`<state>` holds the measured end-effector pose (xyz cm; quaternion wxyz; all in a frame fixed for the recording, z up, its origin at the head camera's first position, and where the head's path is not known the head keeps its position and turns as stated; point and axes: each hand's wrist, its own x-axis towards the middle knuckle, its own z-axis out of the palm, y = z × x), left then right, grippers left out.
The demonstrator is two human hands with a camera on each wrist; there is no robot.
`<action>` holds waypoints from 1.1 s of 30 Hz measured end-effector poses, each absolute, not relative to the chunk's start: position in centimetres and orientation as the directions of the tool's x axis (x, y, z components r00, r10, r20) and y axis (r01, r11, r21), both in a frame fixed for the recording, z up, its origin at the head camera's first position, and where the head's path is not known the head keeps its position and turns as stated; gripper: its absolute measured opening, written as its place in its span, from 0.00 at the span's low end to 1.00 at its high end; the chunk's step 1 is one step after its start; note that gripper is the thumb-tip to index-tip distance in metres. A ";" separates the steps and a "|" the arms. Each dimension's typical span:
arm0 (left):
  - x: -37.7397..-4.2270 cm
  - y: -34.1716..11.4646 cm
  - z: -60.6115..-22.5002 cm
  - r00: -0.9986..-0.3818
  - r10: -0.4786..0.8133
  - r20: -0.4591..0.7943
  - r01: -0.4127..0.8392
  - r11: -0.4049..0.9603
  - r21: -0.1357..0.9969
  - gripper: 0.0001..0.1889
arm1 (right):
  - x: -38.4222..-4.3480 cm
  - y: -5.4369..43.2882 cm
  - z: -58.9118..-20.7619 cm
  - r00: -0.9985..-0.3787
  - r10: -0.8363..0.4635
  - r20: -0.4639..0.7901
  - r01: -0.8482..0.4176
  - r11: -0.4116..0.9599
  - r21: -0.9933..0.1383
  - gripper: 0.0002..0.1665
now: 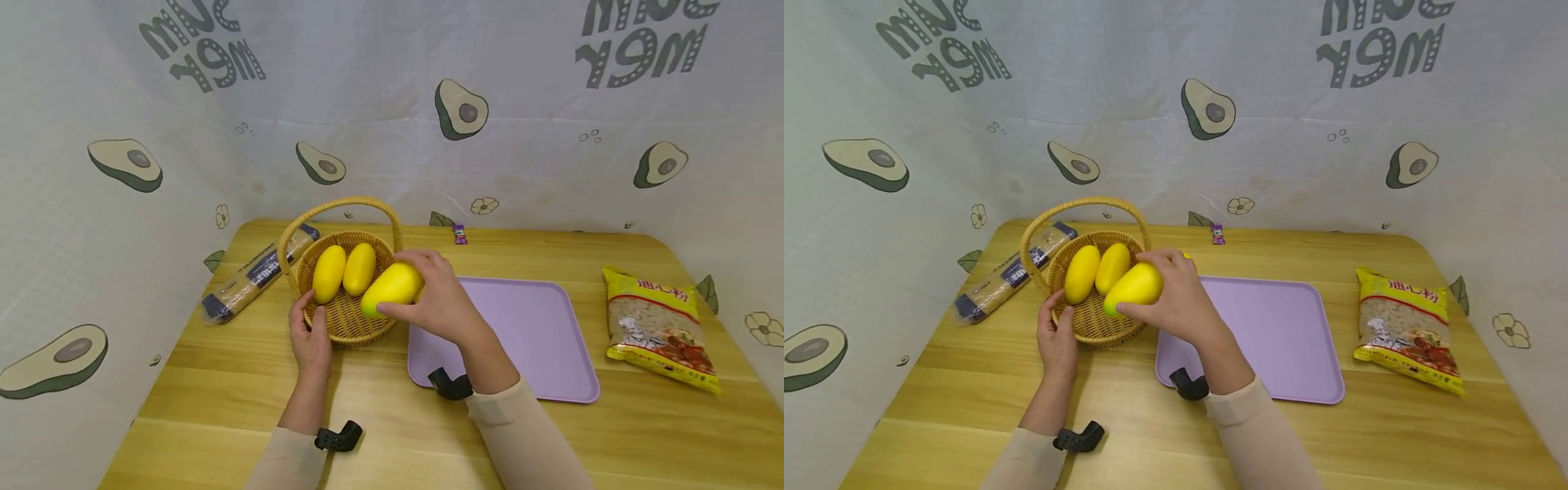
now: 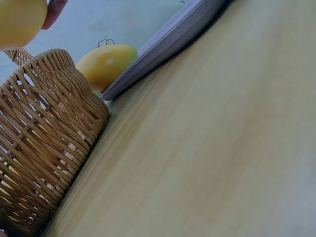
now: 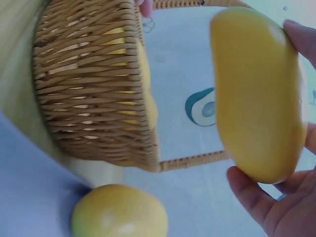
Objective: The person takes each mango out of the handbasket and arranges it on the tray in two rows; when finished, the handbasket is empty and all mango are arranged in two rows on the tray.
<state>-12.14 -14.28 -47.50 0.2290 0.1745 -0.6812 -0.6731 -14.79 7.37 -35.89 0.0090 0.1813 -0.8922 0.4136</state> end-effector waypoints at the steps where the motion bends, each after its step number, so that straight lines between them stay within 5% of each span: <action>1: -12.1 -14.3 -47.5 -0.834 -0.547 0.076 0.070 0.032 0.997 0.19 | -14.7 7.5 -36.1 -0.936 -0.305 0.178 -0.332 0.588 -0.738 0.46; 9: -12.1 -14.3 -47.5 -0.836 -0.544 0.071 0.072 0.020 0.997 0.19 | -13.9 8.7 -37.2 -0.931 -0.322 0.173 -0.335 0.561 -0.757 0.44; 21: -12.1 -14.3 -47.5 -0.838 -0.542 0.065 0.075 0.004 0.997 0.18 | -12.4 10.8 -37.7 -0.853 -0.521 0.033 -0.342 0.510 -0.789 0.47; 33: -12.1 -14.2 -47.5 -0.842 -0.538 0.049 0.069 -0.017 0.997 0.18 | -13.6 14.5 -37.2 -0.955 -0.274 -0.116 -0.099 0.659 -0.746 0.53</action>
